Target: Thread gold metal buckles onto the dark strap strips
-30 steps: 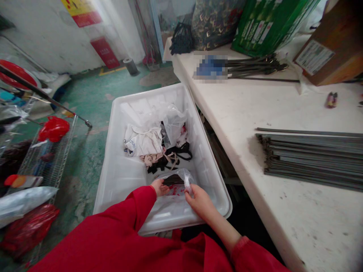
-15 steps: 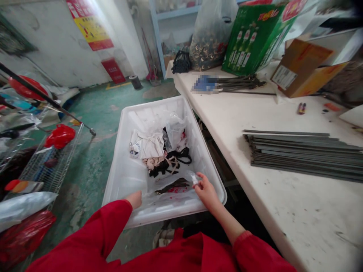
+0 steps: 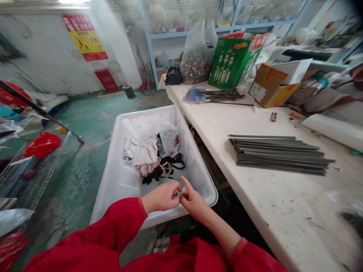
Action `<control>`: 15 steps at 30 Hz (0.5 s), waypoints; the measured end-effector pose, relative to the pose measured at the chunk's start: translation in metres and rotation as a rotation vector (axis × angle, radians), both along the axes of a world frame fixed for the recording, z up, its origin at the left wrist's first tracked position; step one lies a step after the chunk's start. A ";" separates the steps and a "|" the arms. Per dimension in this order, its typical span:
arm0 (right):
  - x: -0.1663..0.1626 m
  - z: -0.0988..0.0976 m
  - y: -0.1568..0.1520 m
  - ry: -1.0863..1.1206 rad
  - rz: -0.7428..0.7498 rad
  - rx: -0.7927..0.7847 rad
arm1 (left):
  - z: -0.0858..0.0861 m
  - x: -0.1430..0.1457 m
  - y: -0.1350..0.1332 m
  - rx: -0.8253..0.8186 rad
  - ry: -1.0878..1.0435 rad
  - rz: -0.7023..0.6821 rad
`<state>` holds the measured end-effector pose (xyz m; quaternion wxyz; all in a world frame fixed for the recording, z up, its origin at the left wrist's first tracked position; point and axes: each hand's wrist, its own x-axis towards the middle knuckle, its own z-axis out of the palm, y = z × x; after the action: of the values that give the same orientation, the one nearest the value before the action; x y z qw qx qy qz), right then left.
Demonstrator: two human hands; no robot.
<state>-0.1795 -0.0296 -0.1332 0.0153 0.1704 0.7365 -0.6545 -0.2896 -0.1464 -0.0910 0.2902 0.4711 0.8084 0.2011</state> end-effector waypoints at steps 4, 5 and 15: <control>-0.006 -0.011 0.001 0.006 0.027 0.036 | 0.008 0.018 0.007 -0.002 0.201 -0.260; -0.007 -0.014 0.002 -0.006 0.031 0.046 | 0.005 0.021 0.008 0.001 0.248 -0.263; -0.024 -0.015 0.013 -0.205 0.027 0.224 | -0.036 0.029 0.016 0.078 0.404 -0.099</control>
<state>-0.2037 -0.0162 -0.1484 0.0803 0.2271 0.8015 -0.5473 -0.2610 -0.1308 -0.1274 0.1132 0.5517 0.8177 0.1190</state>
